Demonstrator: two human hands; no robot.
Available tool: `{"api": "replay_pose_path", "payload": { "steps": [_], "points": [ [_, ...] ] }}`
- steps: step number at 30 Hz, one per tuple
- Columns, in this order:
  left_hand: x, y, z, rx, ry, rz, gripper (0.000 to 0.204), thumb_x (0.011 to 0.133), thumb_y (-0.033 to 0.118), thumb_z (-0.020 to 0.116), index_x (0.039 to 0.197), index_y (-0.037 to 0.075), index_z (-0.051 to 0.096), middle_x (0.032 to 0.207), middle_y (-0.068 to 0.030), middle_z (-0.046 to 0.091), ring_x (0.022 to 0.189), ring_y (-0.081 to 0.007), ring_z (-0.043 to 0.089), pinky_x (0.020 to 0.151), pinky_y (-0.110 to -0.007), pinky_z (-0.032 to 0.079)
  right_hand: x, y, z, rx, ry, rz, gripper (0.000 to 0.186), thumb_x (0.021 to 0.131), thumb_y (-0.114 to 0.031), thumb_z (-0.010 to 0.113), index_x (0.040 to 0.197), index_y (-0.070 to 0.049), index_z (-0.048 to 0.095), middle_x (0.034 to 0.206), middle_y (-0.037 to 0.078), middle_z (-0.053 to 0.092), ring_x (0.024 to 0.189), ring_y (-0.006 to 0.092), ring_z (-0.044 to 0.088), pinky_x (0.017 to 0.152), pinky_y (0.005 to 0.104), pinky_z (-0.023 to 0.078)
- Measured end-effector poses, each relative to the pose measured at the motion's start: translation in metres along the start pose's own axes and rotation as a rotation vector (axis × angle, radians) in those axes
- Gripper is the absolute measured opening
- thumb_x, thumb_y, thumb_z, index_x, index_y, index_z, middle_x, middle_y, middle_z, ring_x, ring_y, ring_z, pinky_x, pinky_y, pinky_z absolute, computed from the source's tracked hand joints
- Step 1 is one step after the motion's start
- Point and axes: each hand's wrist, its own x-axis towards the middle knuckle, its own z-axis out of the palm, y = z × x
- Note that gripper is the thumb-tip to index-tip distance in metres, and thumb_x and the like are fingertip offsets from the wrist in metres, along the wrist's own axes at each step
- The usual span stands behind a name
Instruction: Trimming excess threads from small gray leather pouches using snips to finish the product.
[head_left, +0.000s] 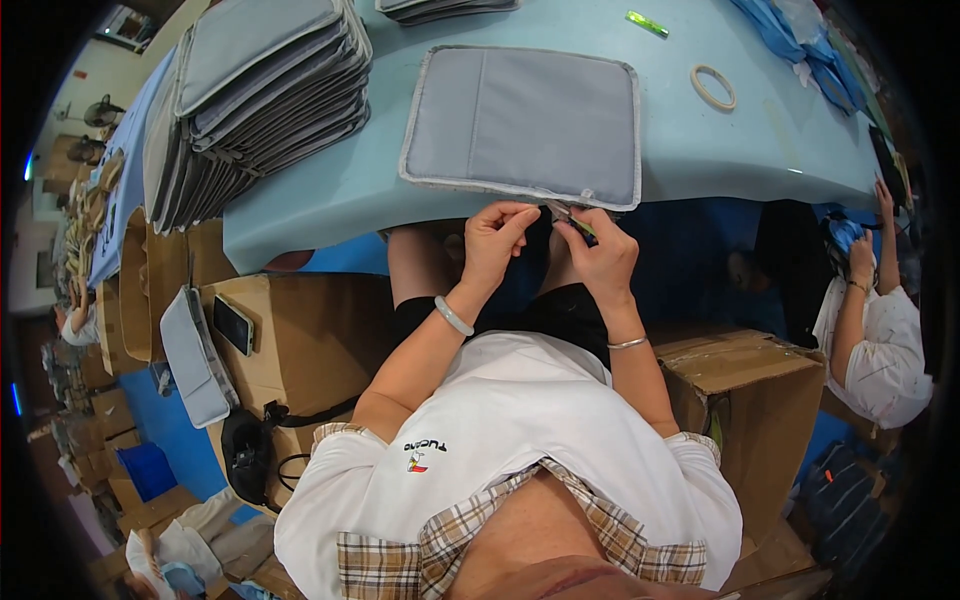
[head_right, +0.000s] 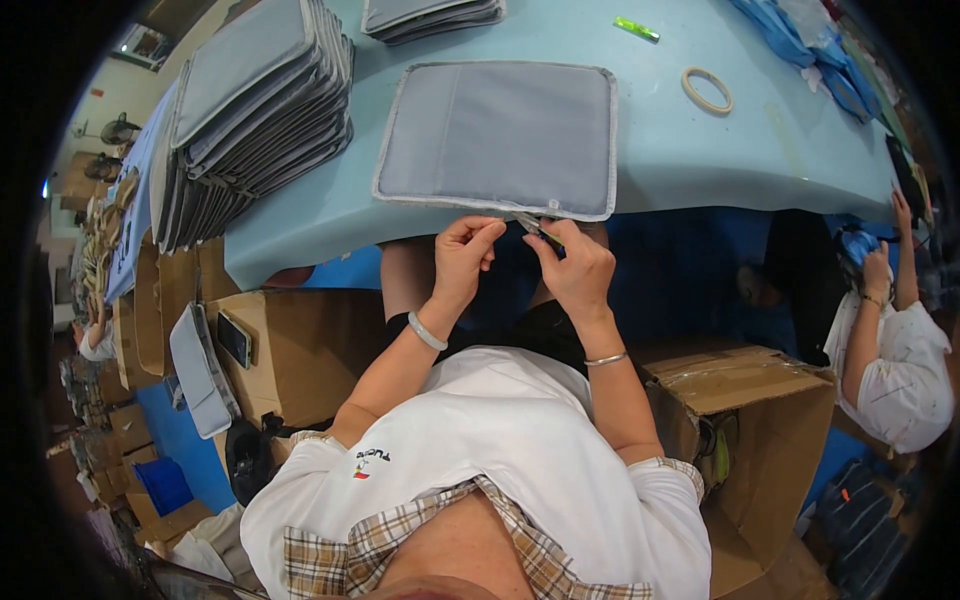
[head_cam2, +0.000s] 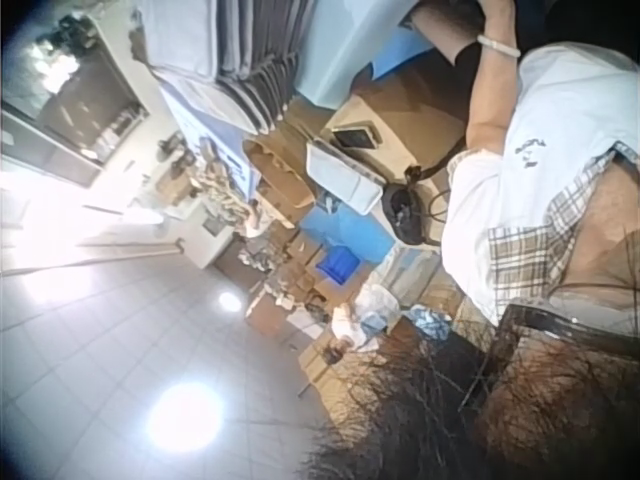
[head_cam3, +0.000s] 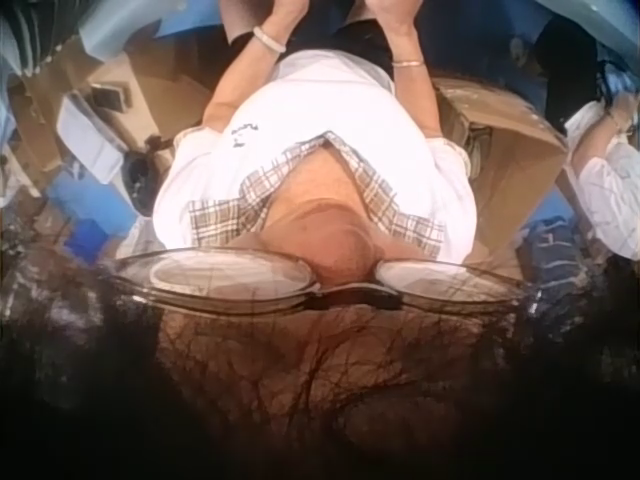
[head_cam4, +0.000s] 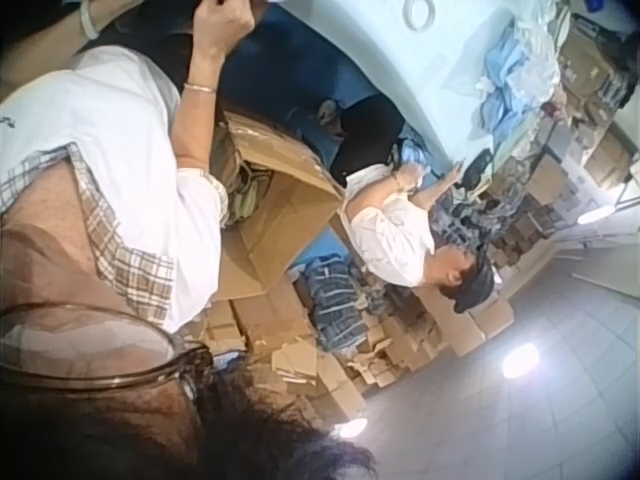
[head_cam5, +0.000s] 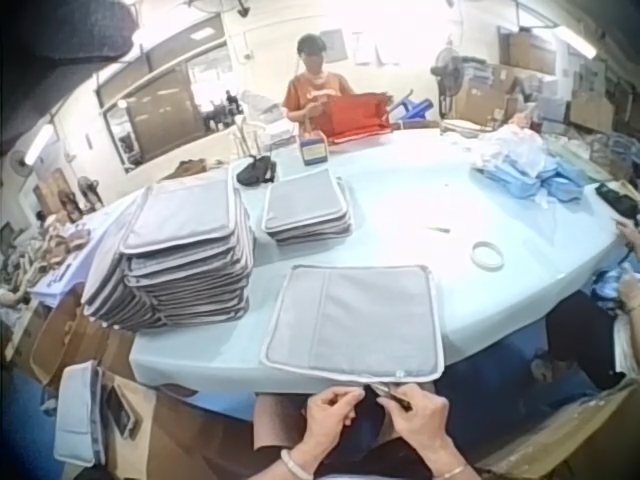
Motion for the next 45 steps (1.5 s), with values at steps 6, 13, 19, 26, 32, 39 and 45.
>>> {"api": "replay_pose_path", "payload": {
  "steps": [6,13,19,26,32,39,45],
  "points": [
    [-0.002,0.002,-0.002,0.115,-0.01,-0.01,0.012,0.085,0.01,0.075,0.093,0.002,0.072,0.065,0.0019,0.062,0.051,-0.0019,0.05,0.044,-0.018,0.039,-0.001,0.001,0.001,0.057,0.006,0.033,0.023,0.078,-0.024,0.079,0.087,-0.006,0.068,0.077,0.01,0.071,0.068,0.0276,0.069,0.056,0.0322,0.052],
    [0.006,0.01,0.002,0.949,-0.015,0.799,0.016,0.077,0.014,0.079,0.092,0.011,0.073,0.06,-0.003,0.059,0.046,-0.0151,0.054,0.045,-0.028,0.041,-0.01,0.01,-0.015,0.194,-0.031,0.183,0.022,0.078,-0.019,0.079,0.087,-0.001,0.069,0.079,0.013,0.071,0.07,0.0257,0.071,0.06,0.0298,0.052],
    [0.024,0.008,-0.009,1.24,-0.022,1.068,0.011,0.078,0.015,0.077,0.083,0.015,0.068,0.06,-0.0018,0.056,0.049,-0.0209,0.056,0.046,-0.032,0.043,-0.017,0.011,-0.022,0.217,-0.094,0.28,0.024,0.078,-0.018,0.08,0.086,0.0,0.067,0.08,0.013,0.071,0.071,0.0243,0.071,0.06,0.0289,0.052],
    [0.025,0.013,-0.004,1.139,-0.038,1.055,0.01,0.078,0.013,0.076,0.081,0.013,0.066,0.064,-0.0018,0.061,0.052,-0.0212,0.06,0.048,-0.032,0.045,-0.014,0.009,-0.022,0.206,-0.065,0.251,0.024,0.077,-0.019,0.081,0.085,-0.001,0.067,0.08,0.013,0.071,0.07,0.0248,0.07,0.06,0.0288,0.051],
    [0.02,0.009,-0.008,0.995,-0.11,0.894,0.01,0.079,0.006,0.076,0.085,0.006,0.069,0.07,-0.0063,0.067,0.057,-0.0183,0.065,0.052,-0.028,0.049,-0.011,0.009,-0.016,0.185,-0.025,0.207,0.024,0.076,-0.019,0.081,0.086,-0.001,0.067,0.08,0.013,0.071,0.07,0.025,0.071,0.06,0.0292,0.052],
    [0.016,0.008,-0.006,0.841,-0.095,0.69,0.007,0.083,0.006,0.074,0.088,0.003,0.07,0.065,-0.0066,0.065,0.053,-0.0117,0.059,0.051,-0.024,0.045,-0.012,0.008,-0.014,0.198,-0.031,0.214,0.025,0.077,-0.014,0.081,0.089,0.002,0.066,0.08,0.012,0.071,0.071,0.0165,0.069,0.065,0.0263,0.052],
    [0.016,0.011,-0.008,0.784,-0.144,0.578,0.007,0.085,0.008,0.072,0.089,0.002,0.07,0.061,-0.0059,0.063,0.052,-0.0097,0.057,0.05,-0.023,0.043,-0.011,0.012,-0.011,0.043,0.062,0.044,0.024,0.076,-0.02,0.081,0.087,-0.005,0.067,0.077,0.01,0.07,0.067,0.0278,0.068,0.056,0.0307,0.051]
  ]
}}
